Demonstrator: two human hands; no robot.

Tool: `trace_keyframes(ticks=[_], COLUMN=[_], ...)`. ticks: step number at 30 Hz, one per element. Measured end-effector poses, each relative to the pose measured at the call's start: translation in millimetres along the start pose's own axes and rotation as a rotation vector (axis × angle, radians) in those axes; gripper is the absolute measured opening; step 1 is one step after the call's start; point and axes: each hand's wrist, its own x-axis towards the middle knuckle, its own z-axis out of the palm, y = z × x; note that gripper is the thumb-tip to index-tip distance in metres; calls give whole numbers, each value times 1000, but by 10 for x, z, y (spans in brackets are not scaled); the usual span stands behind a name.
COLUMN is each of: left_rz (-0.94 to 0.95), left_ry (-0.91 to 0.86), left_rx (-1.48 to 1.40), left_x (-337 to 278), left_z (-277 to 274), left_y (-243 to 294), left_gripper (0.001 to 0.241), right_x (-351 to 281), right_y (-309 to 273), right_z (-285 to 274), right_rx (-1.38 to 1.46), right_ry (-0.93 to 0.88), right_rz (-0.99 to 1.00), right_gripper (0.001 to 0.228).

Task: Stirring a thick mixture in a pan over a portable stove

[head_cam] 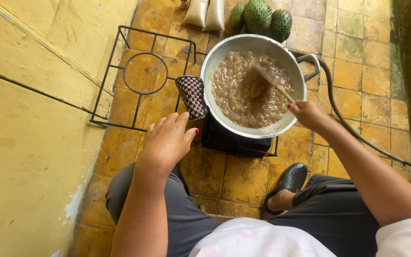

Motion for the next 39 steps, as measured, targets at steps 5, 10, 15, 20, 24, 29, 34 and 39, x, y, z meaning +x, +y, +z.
trace_keyframes(ticks=[5,10,15,20,24,29,34,39], left_rz=[22,92,149,156,163,82,79,84], left_ry=[-40,106,245,248,309,40,41,19], left_rx=[-19,83,150,140,159,30,38,10], left_x=[20,3,-74,-154,-214,-284,-186,-93], left_z=[19,114,190,170,198,-48,27,55], left_y=[75,14,-23,15,-4,100,90,113], left_gripper=[56,46,42,45,42,57,57,56], right_x=[-168,-990,-637,-635,-834,-751,-212,316], right_y=[-80,-1058,-788,-432,-201,38,-53,-279], right_z=[-195,-732,-1360,-1107,-326,688,1560,1812], right_rx=[-325,-1384,-1312,-835,-564,-16,240,647], right_ry=[-142,-64,-212,-269,-330,-318,-133,-37], right_rz=[133,79,132,265,289,32,-132,-109], right_gripper=[33,39,27,48,54,56,56,41])
